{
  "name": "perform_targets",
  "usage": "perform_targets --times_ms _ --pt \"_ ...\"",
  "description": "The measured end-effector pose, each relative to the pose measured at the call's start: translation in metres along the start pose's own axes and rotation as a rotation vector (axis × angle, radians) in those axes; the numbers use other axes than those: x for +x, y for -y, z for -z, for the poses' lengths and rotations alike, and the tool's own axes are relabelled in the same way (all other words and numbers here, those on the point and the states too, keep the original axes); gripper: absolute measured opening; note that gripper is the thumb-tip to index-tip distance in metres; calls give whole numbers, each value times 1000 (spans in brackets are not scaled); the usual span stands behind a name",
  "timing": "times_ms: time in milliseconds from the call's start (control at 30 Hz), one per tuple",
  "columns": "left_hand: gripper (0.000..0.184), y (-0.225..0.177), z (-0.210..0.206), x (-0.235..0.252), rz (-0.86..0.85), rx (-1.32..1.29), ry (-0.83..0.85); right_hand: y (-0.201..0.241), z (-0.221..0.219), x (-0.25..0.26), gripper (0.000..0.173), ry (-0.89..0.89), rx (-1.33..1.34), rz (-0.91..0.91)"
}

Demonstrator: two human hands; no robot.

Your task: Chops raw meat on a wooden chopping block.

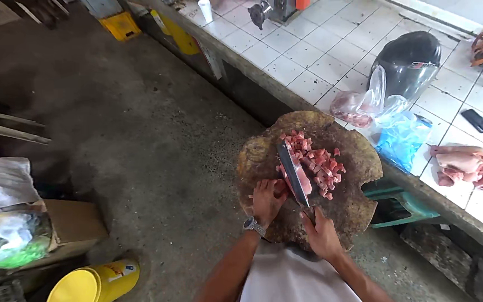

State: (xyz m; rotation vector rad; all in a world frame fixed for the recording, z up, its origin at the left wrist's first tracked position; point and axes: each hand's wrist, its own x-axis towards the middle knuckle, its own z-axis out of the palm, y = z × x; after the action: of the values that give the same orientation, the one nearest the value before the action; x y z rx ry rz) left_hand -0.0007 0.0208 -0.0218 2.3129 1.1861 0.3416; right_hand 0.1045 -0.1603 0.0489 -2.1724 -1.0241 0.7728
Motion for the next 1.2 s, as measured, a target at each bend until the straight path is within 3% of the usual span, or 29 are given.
perform_targets --times_ms 133,200,267,333,400,500,633,700,733,833,900,1000,1133,1200 --pt "78 4 2 -11 -16 -35 -59 28 9 -13 43 -316 57 342" --pt "67 12 0 -20 -74 -11 -102 24 4 -14 46 -373 30 436" --pt "46 20 -6 -23 -150 -15 -173 3 -6 -13 48 -170 -118 247" --pt "36 24 -10 -24 -173 17 -196 -13 -4 3 51 264 -227 -150" --pt "34 25 -11 -23 -179 29 -204 -22 -1 14 52 332 -168 -254" --pt "42 28 -10 -29 -171 -3 -214 -9 5 4 49 179 -57 -146" --pt "40 32 -5 -36 -160 -30 -214 12 3 -10 41 -249 60 255" --pt "34 35 -7 -39 -174 -40 -237 9 -3 -14 45 -302 43 365" --pt "32 37 -8 -39 -181 -34 -249 1 -8 -15 47 -240 -27 328" --pt "29 37 -12 -39 -176 7 -254 -16 -3 6 52 315 -215 -154" --pt "29 35 -11 -38 -163 21 -269 -20 7 20 49 375 -99 -214" --pt "31 34 -12 -42 -156 -21 -277 1 17 8 46 225 -30 -98" --pt "41 37 -9 -48 -142 -142 -271 14 1 -17 42 -212 49 304" --pt "33 41 -10 -52 -144 -163 -281 -2 -12 -23 47 -160 -51 296"
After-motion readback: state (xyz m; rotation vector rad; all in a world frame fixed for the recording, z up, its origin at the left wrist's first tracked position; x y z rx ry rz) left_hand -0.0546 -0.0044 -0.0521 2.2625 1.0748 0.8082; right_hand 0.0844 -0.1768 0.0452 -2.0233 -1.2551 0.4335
